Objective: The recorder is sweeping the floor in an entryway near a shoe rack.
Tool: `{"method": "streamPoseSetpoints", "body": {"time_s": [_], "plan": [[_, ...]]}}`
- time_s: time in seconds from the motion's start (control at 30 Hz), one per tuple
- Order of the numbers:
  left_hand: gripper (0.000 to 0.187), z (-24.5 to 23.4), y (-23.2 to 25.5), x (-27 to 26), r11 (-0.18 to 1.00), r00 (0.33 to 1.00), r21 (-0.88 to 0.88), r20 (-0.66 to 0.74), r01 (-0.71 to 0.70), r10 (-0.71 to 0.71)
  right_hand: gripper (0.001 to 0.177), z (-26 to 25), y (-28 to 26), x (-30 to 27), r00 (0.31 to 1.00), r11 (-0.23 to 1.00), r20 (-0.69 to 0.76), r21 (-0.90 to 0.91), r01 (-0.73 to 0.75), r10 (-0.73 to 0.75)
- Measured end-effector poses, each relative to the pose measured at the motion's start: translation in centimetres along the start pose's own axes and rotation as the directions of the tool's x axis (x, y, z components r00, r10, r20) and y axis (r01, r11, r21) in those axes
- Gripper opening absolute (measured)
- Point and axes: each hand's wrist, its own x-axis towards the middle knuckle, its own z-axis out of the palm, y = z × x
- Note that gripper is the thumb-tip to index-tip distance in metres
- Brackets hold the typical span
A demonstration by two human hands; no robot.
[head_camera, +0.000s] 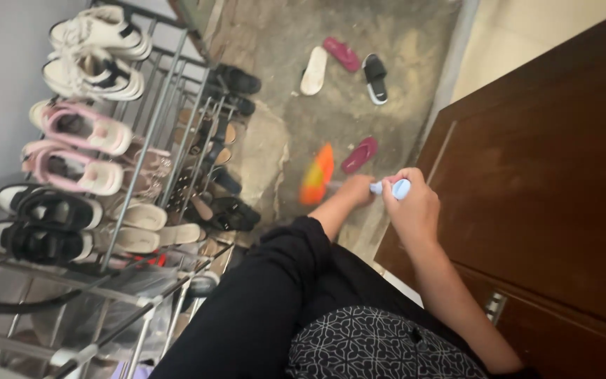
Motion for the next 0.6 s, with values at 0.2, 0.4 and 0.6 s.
{"method": "streamPoseSetpoints", "body": {"time_s": [0.2, 0.4, 0.6], "plan": [[0.025, -4.8, 13.2, -1.5, 0.976, 0.990, -0.186, -0.101, -0.114, 0.096, 0.022, -9.6, -0.2, 4.1, 0.996, 0.996, 0.002, 0.010, 0.084, -0.084], [0.021, -12.6, 17.8, 1.3, 0.870, 0.854, -0.240, -0.420, -0.431, 0.307, 0.024, -15.1, -4.7, 8.4, 0.968, 0.962, -0.081, 0.118, 0.248, -0.239], [0.025, -19.1, 16.7, 6.4, 0.915, 0.856, -0.203, -0.467, -0.348, 0.221, 0.026, -12.5, -5.6, 15.4, 0.942, 0.941, -0.105, 0.083, 0.329, -0.320]]}}
